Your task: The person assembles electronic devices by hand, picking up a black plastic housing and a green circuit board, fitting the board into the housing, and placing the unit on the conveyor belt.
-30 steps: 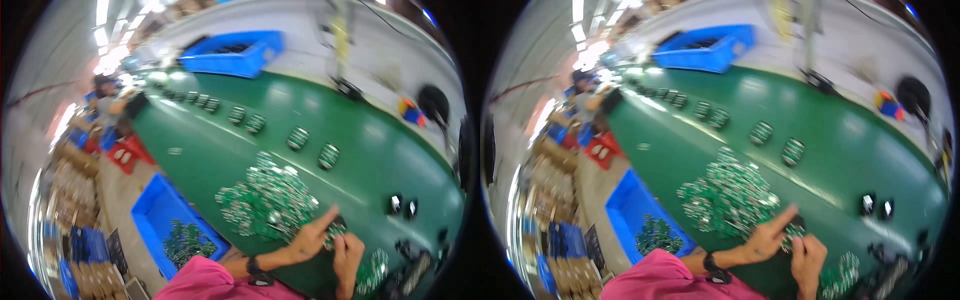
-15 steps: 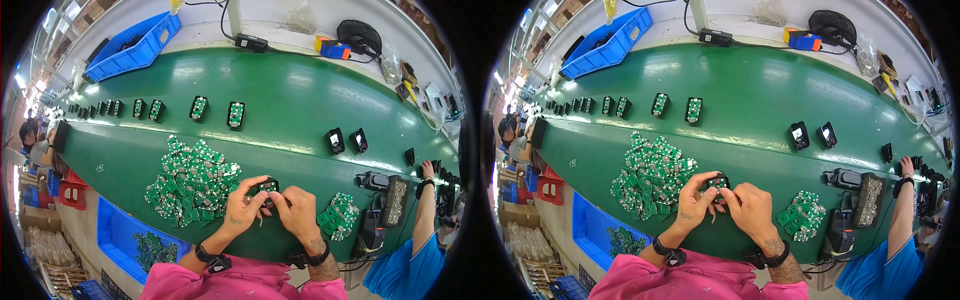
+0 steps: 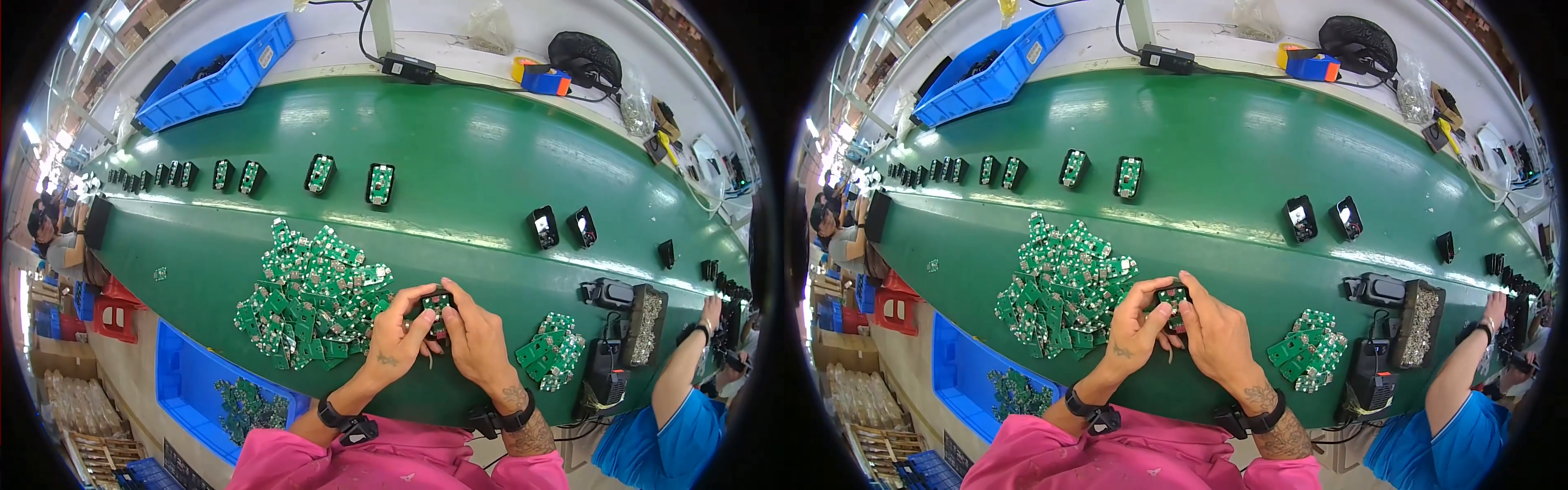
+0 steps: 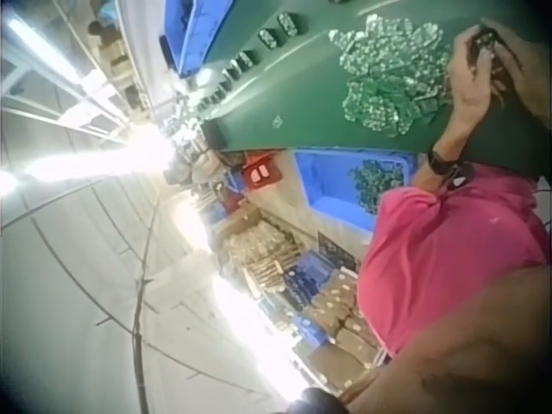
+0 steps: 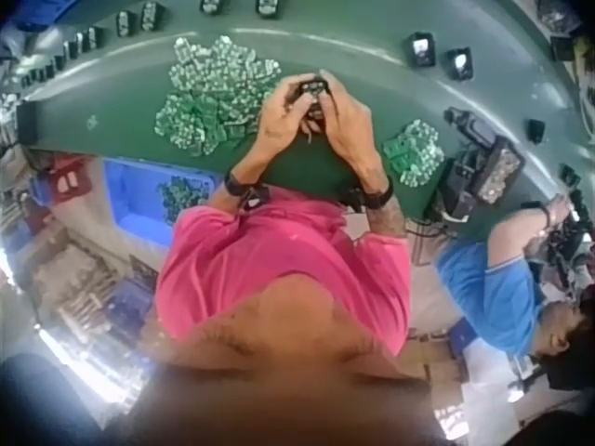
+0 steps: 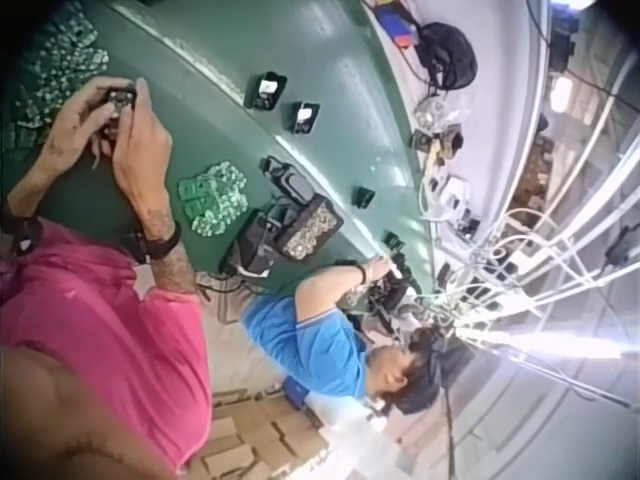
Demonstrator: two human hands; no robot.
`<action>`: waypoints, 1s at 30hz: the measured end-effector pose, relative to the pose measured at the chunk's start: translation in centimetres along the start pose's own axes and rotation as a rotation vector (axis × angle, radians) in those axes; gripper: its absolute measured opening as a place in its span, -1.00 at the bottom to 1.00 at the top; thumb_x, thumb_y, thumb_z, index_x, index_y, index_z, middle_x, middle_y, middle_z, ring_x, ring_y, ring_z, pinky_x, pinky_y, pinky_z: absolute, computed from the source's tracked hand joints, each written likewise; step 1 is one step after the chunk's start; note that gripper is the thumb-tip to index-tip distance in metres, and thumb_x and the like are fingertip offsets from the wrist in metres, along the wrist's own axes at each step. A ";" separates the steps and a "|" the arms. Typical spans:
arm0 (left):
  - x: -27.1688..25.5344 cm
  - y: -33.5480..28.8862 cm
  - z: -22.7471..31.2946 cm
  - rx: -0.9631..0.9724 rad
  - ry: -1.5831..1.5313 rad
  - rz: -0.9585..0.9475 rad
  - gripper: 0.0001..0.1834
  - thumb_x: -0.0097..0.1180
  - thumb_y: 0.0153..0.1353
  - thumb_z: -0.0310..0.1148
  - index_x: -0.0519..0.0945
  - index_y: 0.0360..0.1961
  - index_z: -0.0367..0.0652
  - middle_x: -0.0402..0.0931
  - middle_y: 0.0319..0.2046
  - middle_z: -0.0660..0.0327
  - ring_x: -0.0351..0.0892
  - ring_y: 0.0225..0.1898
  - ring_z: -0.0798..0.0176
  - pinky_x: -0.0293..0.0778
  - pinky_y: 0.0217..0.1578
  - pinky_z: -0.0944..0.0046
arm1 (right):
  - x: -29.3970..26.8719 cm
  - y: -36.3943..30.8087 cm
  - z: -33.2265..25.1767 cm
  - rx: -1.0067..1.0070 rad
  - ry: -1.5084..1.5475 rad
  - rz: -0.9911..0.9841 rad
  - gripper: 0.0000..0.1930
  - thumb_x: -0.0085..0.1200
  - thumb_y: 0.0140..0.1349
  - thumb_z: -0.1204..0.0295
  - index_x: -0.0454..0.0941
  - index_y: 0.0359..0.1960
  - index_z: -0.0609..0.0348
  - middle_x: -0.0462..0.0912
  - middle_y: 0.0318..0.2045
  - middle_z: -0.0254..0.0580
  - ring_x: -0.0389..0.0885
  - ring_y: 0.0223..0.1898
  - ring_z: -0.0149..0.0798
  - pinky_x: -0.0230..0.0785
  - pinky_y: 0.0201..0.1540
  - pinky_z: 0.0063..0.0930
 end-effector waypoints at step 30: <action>-2.0 -0.5 0.3 0.028 0.153 0.154 -0.78 -0.06 0.38 -0.36 0.46 -0.09 -0.32 0.53 -0.40 0.29 0.40 -0.40 0.55 0.39 -0.38 0.43 | 1.1 -0.7 -1.2 -0.010 0.267 -0.182 -0.03 0.54 -0.10 0.42 0.24 0.39 0.26 0.55 -0.44 -0.26 0.53 -0.44 -0.48 0.46 -0.39 -0.52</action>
Point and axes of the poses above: each hand's wrist, its own y-axis towards the middle knuckle, its own x-axis out of the palm, z = x × y, the point moved 9 cm from there along y, towards the middle knuckle
